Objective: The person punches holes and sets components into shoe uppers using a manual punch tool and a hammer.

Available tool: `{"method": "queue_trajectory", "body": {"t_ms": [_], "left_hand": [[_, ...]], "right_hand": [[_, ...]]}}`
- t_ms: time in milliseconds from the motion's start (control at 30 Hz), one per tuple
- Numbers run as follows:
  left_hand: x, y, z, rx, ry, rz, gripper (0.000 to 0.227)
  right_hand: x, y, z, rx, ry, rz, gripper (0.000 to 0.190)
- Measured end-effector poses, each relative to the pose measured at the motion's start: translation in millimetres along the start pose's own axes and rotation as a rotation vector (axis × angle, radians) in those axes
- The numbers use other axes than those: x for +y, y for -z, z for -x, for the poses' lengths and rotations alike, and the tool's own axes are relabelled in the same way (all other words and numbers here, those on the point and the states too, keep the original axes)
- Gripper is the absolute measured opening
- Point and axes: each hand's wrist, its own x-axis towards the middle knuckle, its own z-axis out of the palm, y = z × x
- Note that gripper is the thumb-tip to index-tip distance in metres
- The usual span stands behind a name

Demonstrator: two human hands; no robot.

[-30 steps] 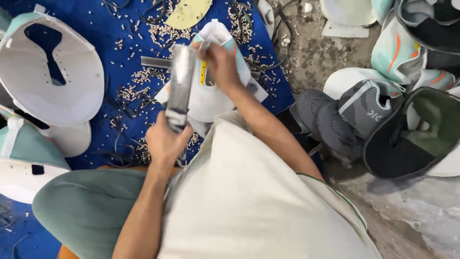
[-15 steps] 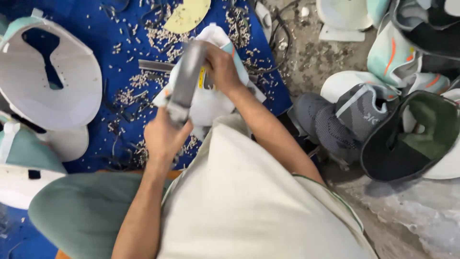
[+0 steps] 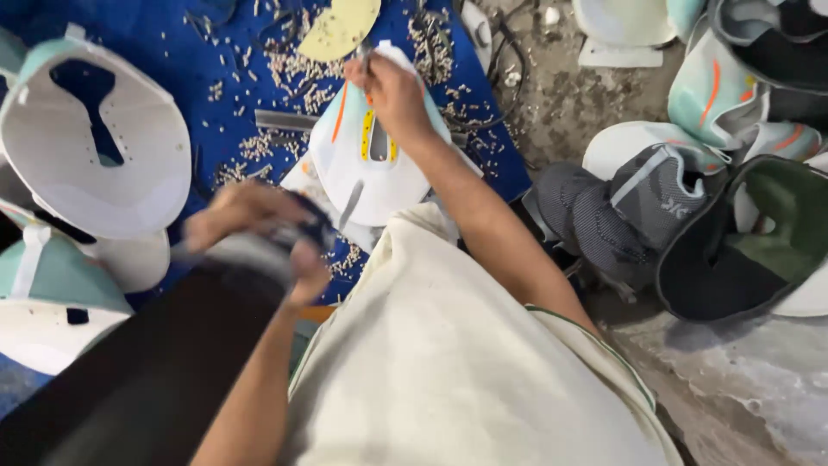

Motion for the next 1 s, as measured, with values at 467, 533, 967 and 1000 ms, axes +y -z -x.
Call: {"method": "queue_trajectory", "body": {"t_ms": [467, 533, 967, 1000], "left_hand": [[-18.2, 90.8, 160.6, -1.002, 0.936, -1.164, 0.072], [-21.3, 51.9, 110.0, -0.930, 0.598, -1.164, 0.067], [-244.8, -70.5, -59.8, 0.226, 0.247, 0.086, 0.026], [-237.8, -53.6, -56.6, 0.225, 0.247, 0.085, 0.026]], "right_hand": [[13.2, 128.4, 47.6, 0.435, -0.404, -0.919, 0.021], [27.2, 160.9, 78.0, 0.418, -0.415, -0.743, 0.026], [106.9, 353.5, 93.2, -0.098, -1.054, 1.371, 0.057], [115.8, 366.9, 101.6, -0.098, -1.055, 1.370, 0.057]]}}
